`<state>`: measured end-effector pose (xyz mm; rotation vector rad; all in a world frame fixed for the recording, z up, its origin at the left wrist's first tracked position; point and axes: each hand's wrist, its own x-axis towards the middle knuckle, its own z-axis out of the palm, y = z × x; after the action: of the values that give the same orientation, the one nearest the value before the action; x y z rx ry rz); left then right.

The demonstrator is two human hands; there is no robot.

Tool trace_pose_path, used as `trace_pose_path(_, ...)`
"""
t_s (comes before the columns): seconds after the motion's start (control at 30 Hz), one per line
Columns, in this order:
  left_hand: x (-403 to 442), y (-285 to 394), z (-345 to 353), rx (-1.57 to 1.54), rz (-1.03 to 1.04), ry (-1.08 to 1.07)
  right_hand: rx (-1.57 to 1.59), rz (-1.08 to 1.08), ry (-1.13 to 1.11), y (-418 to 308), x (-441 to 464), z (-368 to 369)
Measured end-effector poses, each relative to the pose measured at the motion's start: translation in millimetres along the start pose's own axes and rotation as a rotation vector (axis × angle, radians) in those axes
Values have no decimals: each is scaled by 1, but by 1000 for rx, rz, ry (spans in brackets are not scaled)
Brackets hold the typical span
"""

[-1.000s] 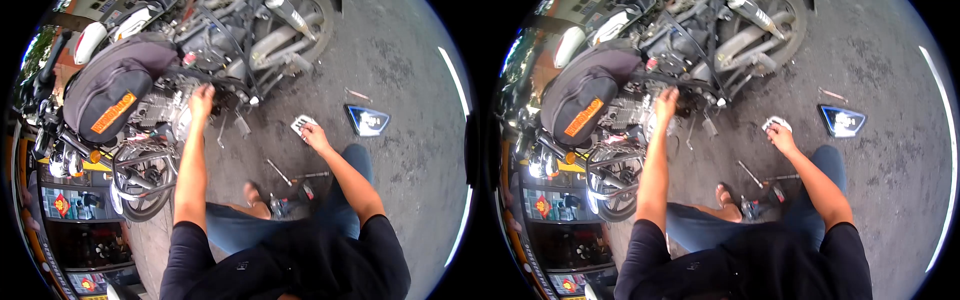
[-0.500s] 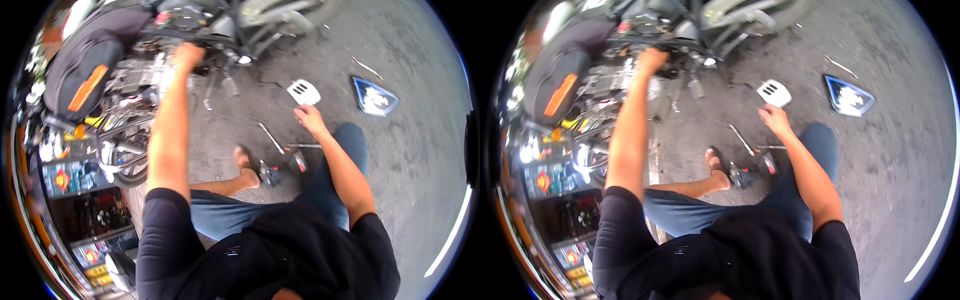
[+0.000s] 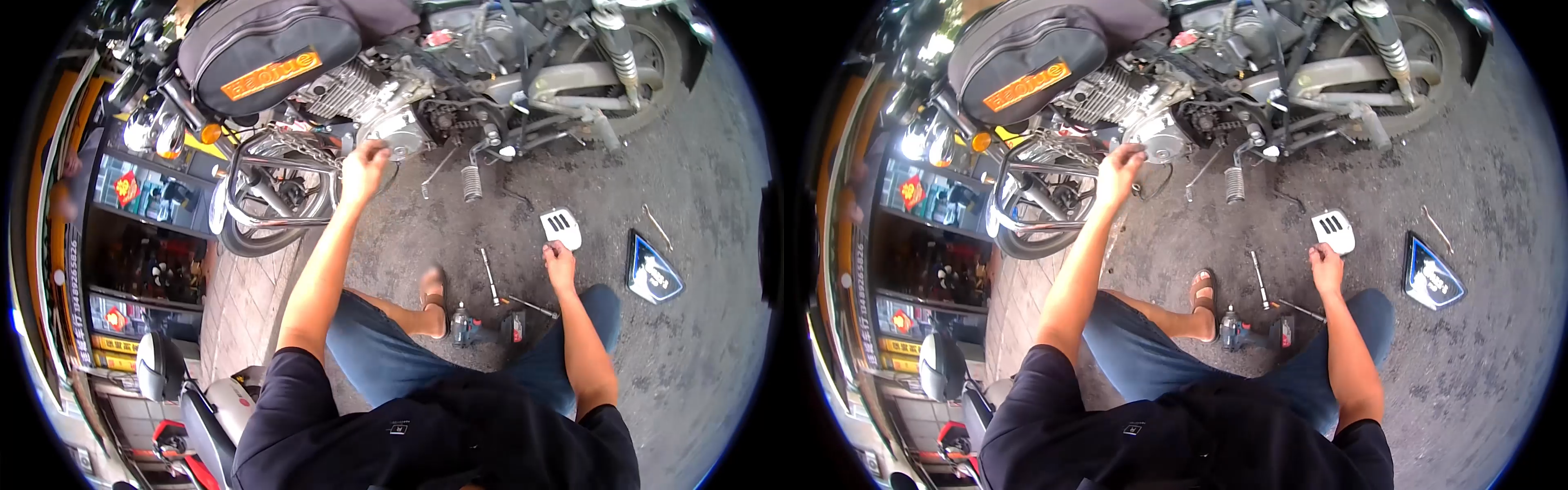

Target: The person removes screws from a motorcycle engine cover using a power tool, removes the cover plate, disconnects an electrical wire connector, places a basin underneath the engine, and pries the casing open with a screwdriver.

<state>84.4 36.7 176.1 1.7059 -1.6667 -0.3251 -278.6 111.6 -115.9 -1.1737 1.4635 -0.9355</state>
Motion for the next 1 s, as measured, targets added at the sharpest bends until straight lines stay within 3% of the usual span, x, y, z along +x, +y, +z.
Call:
trace_pose_path(0.07, 12, -31, -15, -169, -359, 81, -137, -235, 108, -1, 6, 21)
trace_pose_path(0.17, 32, -41, -2, -277, -450, 150, -175, -326, -126, -119, -1, 52)
trace_pose_path(0.23, 43, -40, 16, -299, -529, 222, -26, -579, -172, -186, 11, 82)
trace_pose_path(0.33, 60, -65, 34, -72, -455, 329, -48, -809, -70, -266, 42, 123)
trace_pose_path(0.4, 61, -66, 31, -157, -493, 316, -126, -865, -8, -296, 67, 144)
trace_pose_path(0.47, 60, -62, 26, -239, -518, 310, -247, -863, 20, -313, 82, 160)
trace_pose_path(0.6, 8, -50, 18, -884, -561, 34, -469, -933, 39, -327, 94, 175)
trace_pose_path(0.7, -28, -91, 20, -1192, -707, -119, -475, -975, 48, -328, 98, 179)
trace_pose_path(0.73, -28, -105, 22, -1203, -711, -119, -503, -957, 72, -334, 95, 178)
trace_pose_path(0.83, -8, -136, 29, -1351, -852, 196, -634, -989, 101, -339, 104, 181)
trace_pose_path(1.0, 34, -133, 26, -1264, -745, 257, -729, -1166, 52, -344, 108, 172)
